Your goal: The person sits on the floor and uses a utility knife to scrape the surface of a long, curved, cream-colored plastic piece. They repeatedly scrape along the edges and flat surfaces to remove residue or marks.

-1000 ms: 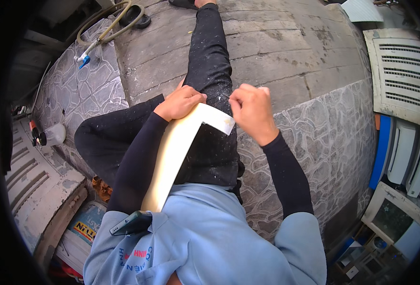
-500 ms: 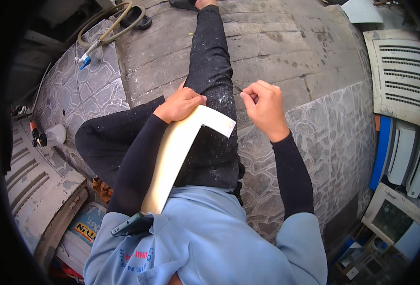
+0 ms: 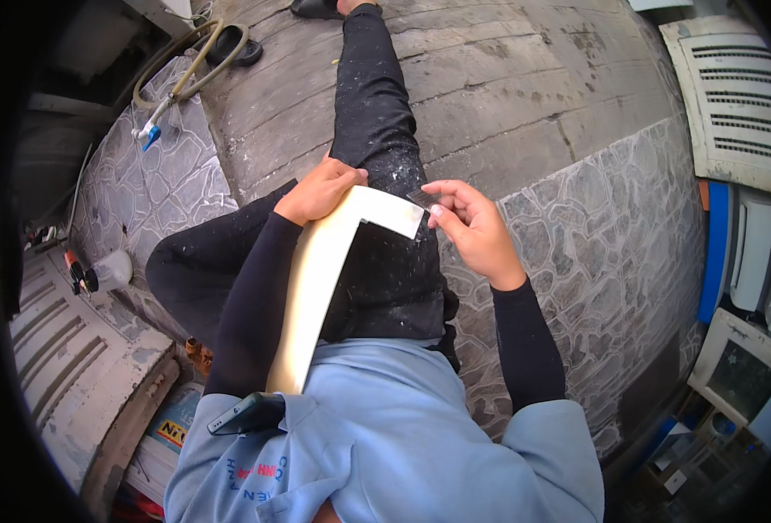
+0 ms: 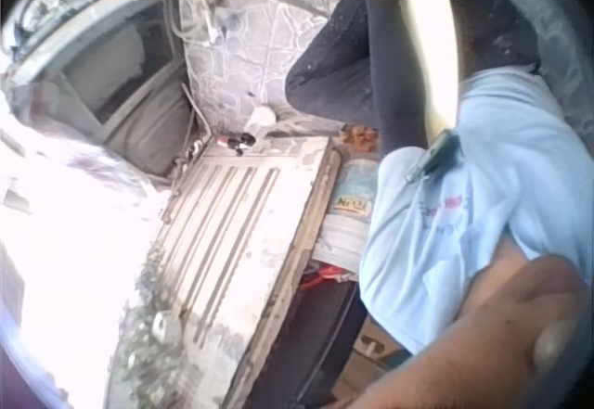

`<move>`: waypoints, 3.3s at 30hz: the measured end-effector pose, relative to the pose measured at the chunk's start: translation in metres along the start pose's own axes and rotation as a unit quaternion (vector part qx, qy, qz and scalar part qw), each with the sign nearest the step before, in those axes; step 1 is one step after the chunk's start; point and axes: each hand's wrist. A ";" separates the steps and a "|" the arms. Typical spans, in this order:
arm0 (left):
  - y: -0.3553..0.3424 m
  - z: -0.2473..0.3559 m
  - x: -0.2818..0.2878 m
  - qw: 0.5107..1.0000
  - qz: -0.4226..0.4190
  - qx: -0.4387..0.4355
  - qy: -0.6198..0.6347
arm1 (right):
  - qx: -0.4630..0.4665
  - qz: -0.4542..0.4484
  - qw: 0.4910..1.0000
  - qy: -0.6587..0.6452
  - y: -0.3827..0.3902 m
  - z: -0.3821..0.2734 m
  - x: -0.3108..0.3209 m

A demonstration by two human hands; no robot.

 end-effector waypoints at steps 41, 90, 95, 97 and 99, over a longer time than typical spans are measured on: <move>0.000 0.001 0.006 0.998 -0.016 -0.035 0.050 | 0.346 -0.096 0.846 0.394 -0.050 -0.037 -0.007; -0.004 -0.005 0.001 0.996 -0.004 -0.087 0.026 | 0.220 -0.013 0.934 0.283 -0.012 -0.045 -0.005; -0.004 -0.008 0.001 0.997 -0.009 -0.074 0.033 | 0.193 0.055 0.946 0.255 -0.006 -0.029 -0.024; -0.003 -0.009 0.000 0.995 0.003 -0.091 0.044 | 0.188 0.071 0.948 0.245 -0.001 -0.021 -0.027; -0.002 -0.006 -0.001 0.995 0.007 -0.092 0.029 | 0.187 0.087 0.948 0.244 0.003 -0.015 -0.031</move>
Point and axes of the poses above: each hand's wrist, its own y-axis away from the middle knuckle, its own x-axis out of the back of the hand, z = x × y, and after that the axes turned 4 degrees about -y, right-handed
